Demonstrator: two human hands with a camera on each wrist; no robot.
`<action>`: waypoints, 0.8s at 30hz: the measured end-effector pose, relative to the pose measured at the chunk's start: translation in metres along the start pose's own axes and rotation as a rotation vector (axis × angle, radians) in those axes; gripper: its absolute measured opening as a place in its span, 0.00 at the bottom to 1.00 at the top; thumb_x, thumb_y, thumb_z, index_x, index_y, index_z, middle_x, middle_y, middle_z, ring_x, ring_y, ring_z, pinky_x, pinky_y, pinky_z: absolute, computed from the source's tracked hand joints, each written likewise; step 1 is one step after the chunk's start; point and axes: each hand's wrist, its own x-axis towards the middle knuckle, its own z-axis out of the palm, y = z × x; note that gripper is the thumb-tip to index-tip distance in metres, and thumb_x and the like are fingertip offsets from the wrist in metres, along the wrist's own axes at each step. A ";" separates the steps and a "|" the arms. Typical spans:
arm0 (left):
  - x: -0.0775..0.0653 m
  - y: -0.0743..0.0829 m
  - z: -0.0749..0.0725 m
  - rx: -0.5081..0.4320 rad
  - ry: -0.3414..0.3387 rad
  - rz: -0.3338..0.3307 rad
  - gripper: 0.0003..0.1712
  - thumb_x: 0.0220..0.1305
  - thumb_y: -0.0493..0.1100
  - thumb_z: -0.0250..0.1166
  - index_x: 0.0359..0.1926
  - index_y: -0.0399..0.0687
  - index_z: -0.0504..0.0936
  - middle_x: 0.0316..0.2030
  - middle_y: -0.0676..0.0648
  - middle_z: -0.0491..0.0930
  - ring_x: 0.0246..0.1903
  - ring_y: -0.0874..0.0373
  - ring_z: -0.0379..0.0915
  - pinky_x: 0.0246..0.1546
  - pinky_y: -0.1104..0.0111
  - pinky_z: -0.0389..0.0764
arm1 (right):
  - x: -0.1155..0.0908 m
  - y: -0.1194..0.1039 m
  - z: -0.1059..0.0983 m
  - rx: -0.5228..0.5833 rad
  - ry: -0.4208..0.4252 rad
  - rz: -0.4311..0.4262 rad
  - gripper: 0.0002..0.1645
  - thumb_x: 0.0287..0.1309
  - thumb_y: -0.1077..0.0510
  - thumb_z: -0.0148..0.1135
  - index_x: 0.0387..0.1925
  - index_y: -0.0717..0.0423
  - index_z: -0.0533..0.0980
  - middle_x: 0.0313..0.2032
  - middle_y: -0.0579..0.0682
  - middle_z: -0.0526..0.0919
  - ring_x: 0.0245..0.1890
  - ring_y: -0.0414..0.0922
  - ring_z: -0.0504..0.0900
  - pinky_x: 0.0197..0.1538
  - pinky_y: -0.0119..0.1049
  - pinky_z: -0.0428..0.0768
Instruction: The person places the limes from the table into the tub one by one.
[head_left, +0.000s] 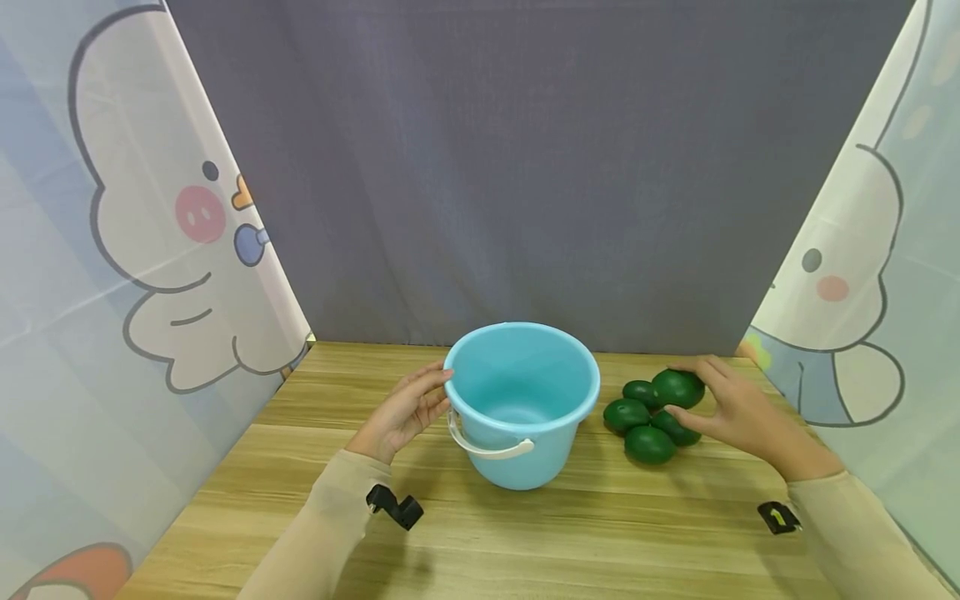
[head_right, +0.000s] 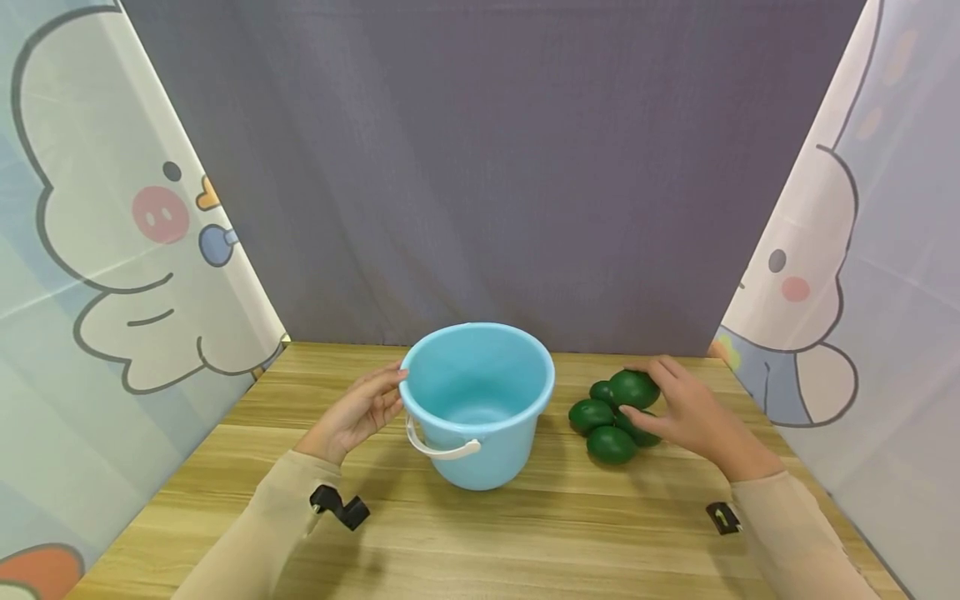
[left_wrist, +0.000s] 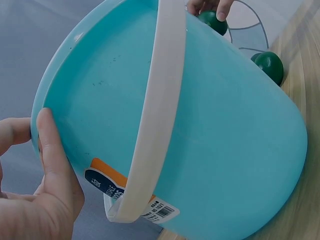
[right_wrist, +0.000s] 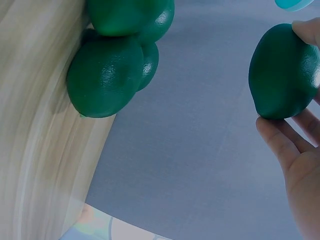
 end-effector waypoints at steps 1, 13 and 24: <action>0.000 0.000 0.000 0.000 -0.001 -0.001 0.26 0.74 0.37 0.57 0.69 0.39 0.64 0.48 0.45 0.76 0.33 0.64 0.81 0.36 0.78 0.84 | 0.001 0.000 0.000 -0.001 -0.002 0.000 0.40 0.61 0.29 0.58 0.54 0.60 0.77 0.47 0.48 0.80 0.44 0.42 0.76 0.46 0.23 0.73; 0.001 -0.001 -0.001 0.002 -0.008 -0.001 0.25 0.74 0.37 0.57 0.69 0.39 0.64 0.47 0.45 0.76 0.34 0.64 0.80 0.37 0.78 0.84 | 0.014 -0.005 -0.001 0.007 -0.003 -0.012 0.39 0.62 0.29 0.57 0.54 0.60 0.77 0.49 0.49 0.79 0.46 0.45 0.78 0.48 0.21 0.74; -0.001 0.000 0.000 -0.011 -0.010 0.005 0.25 0.75 0.37 0.57 0.68 0.39 0.64 0.48 0.45 0.76 0.34 0.63 0.80 0.37 0.78 0.84 | 0.025 -0.011 0.000 -0.017 0.011 -0.007 0.42 0.63 0.27 0.52 0.56 0.60 0.76 0.52 0.52 0.80 0.49 0.48 0.78 0.52 0.17 0.70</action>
